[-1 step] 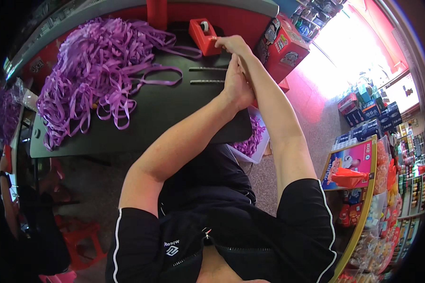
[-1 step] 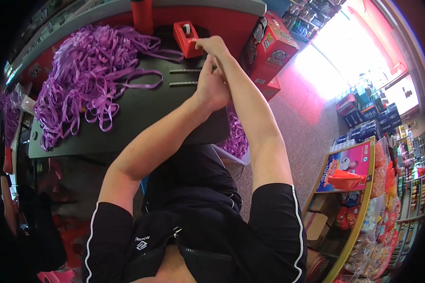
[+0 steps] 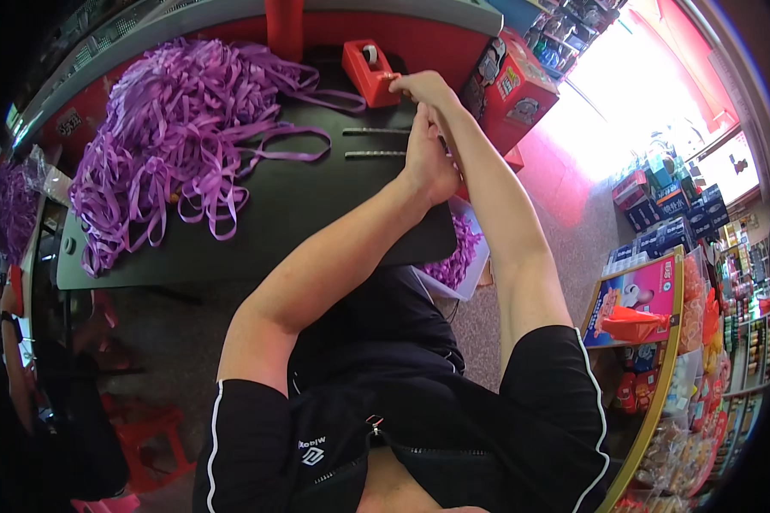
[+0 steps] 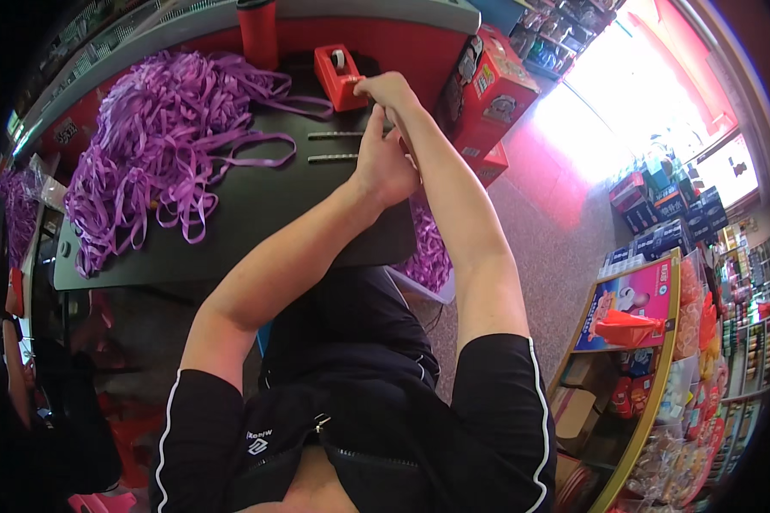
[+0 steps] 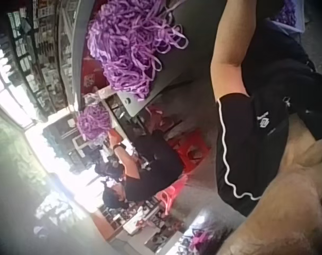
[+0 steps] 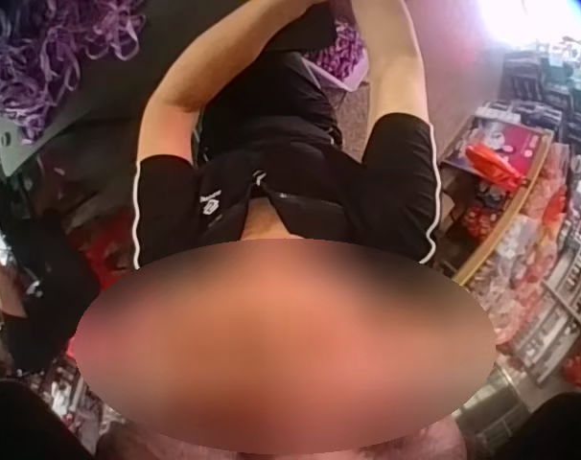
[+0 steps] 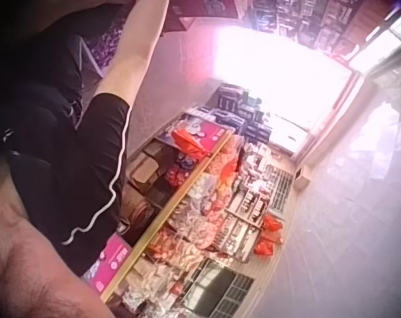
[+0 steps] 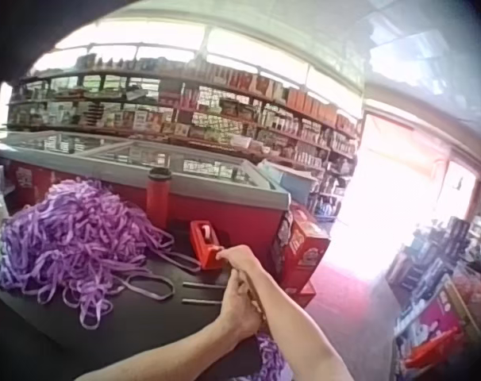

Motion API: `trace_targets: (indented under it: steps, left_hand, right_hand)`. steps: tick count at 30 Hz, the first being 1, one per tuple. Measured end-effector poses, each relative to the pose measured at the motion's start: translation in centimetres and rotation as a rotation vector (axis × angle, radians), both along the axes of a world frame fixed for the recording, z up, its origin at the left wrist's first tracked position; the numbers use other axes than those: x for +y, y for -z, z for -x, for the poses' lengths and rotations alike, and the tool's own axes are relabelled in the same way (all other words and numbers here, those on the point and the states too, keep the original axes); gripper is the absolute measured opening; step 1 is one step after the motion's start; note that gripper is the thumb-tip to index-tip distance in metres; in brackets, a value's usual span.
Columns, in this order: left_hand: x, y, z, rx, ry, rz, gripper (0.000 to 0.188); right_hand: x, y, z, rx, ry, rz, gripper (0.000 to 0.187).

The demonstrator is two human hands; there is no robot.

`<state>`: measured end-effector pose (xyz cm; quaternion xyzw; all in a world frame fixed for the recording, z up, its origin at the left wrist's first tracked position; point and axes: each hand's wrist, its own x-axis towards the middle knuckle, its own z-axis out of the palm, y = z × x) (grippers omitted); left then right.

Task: Tying purple ribbons onto metal rods at a workspace.

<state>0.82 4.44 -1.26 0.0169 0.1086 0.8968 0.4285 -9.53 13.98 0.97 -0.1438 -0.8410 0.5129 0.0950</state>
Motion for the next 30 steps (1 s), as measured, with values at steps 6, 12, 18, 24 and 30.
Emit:
trace_targets:
  steps: [6,12,18,24,30]
  left_hand:
    - [1.4,1.3,0.0,0.098,0.000,0.090,0.093]
    - [0.5,1.1,-0.6,0.148,-0.008,0.165,0.078]
    - [-0.3,0.3,-0.8,0.171,0.077,0.038,0.058]
    - [-0.2,0.8,-0.2,0.256,0.179,-0.045,0.043]
    - [1.1,1.2,-1.0,0.214,0.078,0.105,0.021]
  right_hand:
    - [3.4,-3.1,-9.3,0.099,-0.083,0.618,0.020]
    - [5.1,0.3,-15.4,0.053,-0.168,1.147,0.027]
    - [4.5,1.2,-17.5,0.027,-0.216,1.293,0.027]
    - [4.7,1.7,-17.0,0.099,-0.286,1.345,0.027]
    - [4.3,2.6,-17.4,0.107,-0.169,1.284,0.028]
